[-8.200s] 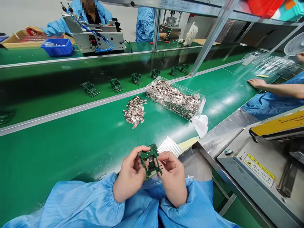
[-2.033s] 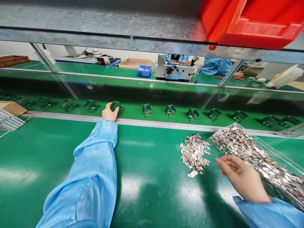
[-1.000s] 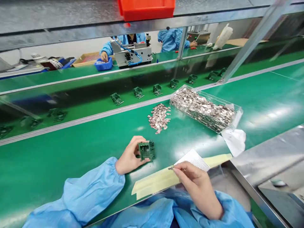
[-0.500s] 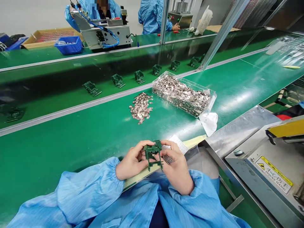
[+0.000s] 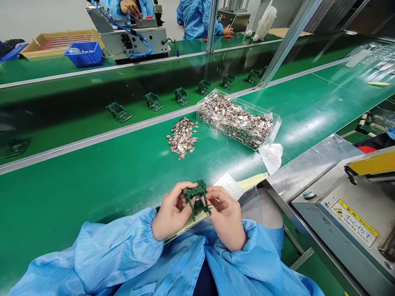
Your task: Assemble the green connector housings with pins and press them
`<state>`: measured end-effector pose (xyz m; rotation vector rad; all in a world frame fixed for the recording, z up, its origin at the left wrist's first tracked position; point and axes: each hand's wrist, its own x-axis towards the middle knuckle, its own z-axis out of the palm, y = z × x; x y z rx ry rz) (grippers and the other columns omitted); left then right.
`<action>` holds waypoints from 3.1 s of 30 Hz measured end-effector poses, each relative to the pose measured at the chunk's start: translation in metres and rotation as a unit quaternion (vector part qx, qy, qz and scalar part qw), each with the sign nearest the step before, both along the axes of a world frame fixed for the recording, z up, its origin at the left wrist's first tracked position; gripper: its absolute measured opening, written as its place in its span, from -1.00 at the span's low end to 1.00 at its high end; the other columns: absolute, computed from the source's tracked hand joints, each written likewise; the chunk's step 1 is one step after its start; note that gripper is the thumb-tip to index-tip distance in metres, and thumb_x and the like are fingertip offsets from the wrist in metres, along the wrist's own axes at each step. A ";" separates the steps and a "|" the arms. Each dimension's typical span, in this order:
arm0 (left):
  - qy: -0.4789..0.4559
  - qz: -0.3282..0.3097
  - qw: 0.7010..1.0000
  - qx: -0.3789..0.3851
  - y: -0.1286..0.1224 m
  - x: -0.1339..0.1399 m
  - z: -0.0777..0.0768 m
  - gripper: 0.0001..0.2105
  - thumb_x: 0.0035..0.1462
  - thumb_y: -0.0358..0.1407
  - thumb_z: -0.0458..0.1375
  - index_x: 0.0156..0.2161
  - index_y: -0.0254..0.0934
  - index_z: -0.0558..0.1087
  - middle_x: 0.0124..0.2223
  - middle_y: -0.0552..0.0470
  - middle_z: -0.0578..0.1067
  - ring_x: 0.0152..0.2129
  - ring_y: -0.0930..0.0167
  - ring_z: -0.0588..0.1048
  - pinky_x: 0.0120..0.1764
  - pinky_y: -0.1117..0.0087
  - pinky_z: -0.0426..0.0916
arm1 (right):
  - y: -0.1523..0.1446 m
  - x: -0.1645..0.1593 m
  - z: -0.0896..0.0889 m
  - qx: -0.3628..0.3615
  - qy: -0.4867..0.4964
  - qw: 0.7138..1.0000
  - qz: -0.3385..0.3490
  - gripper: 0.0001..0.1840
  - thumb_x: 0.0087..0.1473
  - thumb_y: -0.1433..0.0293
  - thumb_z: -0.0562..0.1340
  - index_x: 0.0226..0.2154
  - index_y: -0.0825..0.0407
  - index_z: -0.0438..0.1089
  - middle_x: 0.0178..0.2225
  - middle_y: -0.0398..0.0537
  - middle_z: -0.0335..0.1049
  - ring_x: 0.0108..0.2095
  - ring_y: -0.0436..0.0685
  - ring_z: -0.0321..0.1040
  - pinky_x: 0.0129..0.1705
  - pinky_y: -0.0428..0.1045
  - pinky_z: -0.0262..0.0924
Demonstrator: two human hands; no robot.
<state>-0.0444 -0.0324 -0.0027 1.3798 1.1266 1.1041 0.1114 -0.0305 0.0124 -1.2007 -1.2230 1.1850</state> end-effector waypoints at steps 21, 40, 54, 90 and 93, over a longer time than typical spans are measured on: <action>0.008 0.011 0.997 0.078 0.034 0.049 0.017 -0.73 0.10 -0.26 0.21 -0.09 -0.28 0.34 -0.30 0.04 0.45 -0.44 0.48 0.45 -0.37 0.50 0.40 | -0.048 0.073 -0.042 -0.090 -0.031 0.986 -0.138 -0.49 0.05 -0.06 0.24 -0.39 0.07 0.46 -0.50 -0.04 0.45 -0.51 0.08 0.35 -0.45 -0.03 0.33; -0.040 -0.074 0.996 0.026 0.065 0.101 -0.013 -0.63 0.06 -0.29 0.23 -0.02 -0.27 0.30 -0.31 0.07 0.44 -0.43 0.49 0.42 -0.33 0.49 0.38 | -0.031 0.064 -0.080 0.005 -0.157 0.988 -0.003 -0.60 0.16 0.16 0.10 -0.58 0.00 0.39 -0.56 -0.07 0.40 -0.50 0.11 0.34 -0.40 0.00 0.22; -0.078 -0.052 0.995 0.044 0.054 0.092 -0.009 -0.69 0.18 -0.19 0.16 -0.01 -0.25 0.34 -0.29 0.03 0.43 -0.45 0.49 0.40 -0.39 0.52 0.36 | -0.027 0.112 -0.017 -0.041 -0.224 0.973 -0.045 -0.77 0.14 0.23 0.23 -0.30 0.00 0.54 -0.46 -0.05 0.54 -0.45 0.15 0.47 -0.39 0.01 0.33; 0.148 -0.543 0.816 0.128 0.058 0.122 0.093 -0.47 0.20 -0.27 0.12 0.25 -0.17 0.13 -0.21 0.03 0.54 -0.36 0.41 0.52 -0.36 0.46 0.37 | -0.088 0.174 0.057 0.244 -0.186 0.951 -0.024 -0.36 0.00 0.27 0.41 0.13 -0.07 0.27 0.03 0.07 0.38 0.04 0.30 0.31 0.10 0.20 0.23; 0.130 -0.565 0.780 0.234 0.074 0.195 0.113 -0.46 0.15 -0.23 0.19 0.22 -0.22 0.22 0.09 -0.13 0.47 -0.02 0.27 0.47 -0.03 0.31 0.38 | -0.135 0.221 0.053 0.235 -0.179 0.910 -0.290 -0.35 -0.04 0.21 0.43 0.09 -0.01 0.31 0.03 0.12 0.38 0.04 0.33 0.34 0.08 0.24 0.28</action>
